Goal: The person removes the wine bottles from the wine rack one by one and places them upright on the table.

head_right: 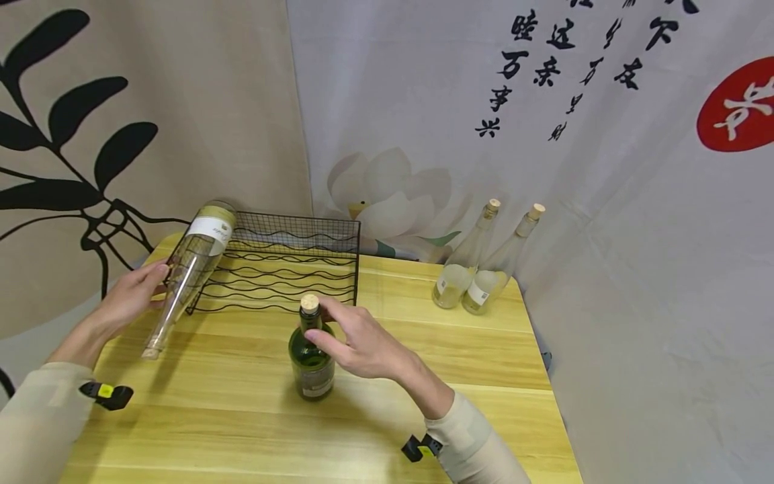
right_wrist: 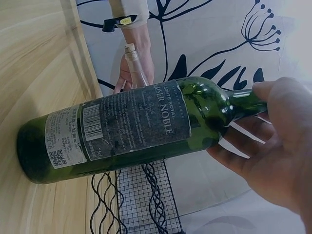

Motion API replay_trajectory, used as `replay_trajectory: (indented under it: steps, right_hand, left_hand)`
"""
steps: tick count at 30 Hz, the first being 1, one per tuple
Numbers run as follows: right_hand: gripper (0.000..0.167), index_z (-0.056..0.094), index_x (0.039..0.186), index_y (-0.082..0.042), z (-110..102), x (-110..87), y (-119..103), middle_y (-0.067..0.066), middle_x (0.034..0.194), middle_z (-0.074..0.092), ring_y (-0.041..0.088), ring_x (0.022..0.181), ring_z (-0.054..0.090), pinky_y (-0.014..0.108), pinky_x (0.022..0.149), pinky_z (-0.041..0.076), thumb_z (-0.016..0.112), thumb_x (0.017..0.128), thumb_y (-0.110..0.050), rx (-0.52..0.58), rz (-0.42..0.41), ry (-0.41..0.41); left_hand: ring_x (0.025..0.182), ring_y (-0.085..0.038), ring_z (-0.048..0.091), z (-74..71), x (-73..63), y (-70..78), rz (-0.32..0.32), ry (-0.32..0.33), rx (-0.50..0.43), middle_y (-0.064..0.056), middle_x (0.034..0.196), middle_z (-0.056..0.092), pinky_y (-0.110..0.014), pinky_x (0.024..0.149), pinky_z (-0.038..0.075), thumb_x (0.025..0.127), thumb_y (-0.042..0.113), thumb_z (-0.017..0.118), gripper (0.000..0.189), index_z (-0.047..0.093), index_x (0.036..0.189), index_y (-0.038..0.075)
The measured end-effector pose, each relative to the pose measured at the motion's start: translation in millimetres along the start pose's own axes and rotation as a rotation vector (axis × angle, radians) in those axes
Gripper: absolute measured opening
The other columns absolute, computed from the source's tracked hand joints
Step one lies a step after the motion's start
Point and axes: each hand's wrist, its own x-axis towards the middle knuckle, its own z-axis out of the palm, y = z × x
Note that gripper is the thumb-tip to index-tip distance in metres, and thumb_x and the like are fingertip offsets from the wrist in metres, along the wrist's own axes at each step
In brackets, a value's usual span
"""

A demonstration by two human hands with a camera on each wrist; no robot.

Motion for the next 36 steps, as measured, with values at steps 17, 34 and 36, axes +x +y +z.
replay_trajectory:
  steps: [17,34,36]
  right_hand:
    - [0.028,0.062,0.144,-0.009,-7.8,-10.1,5.3,0.01,0.131,0.079,0.02,0.124,0.077,0.038,0.111,0.067,0.061,0.116,-0.005,-0.009,0.037,0.025]
    - [0.028,0.064,0.142,-0.01,-22.5,-23.6,13.0,0.012,0.13,0.08,0.025,0.125,0.078,0.04,0.11,0.068,0.063,0.115,-0.003,-0.032,0.084,0.099]
    - [0.027,0.064,0.142,-0.009,-25.2,-25.3,13.7,0.014,0.13,0.08,0.026,0.126,0.078,0.04,0.111,0.068,0.062,0.115,-0.004,-0.034,0.099,0.106]
  left_hand:
    - [0.162,-0.066,0.026,-1.0,1.4,-3.4,-0.019,-0.006,-0.009,-0.038,0.184,0.014,-0.007,0.089,0.062,0.125,0.047,0.019,0.072,0.01,0.181,0.004]
    - [0.162,-0.065,0.027,-0.1,-0.1,-2.0,-0.023,-0.007,0.005,-0.038,0.183,0.016,-0.007,0.09,0.062,0.125,0.047,0.018,0.07,0.011,0.182,0.007]
    - [0.162,-0.064,0.028,0.1,0.4,-1.8,-0.023,-0.004,0.008,-0.037,0.183,0.017,-0.008,0.09,0.062,0.125,0.047,0.018,0.07,0.011,0.182,0.007]
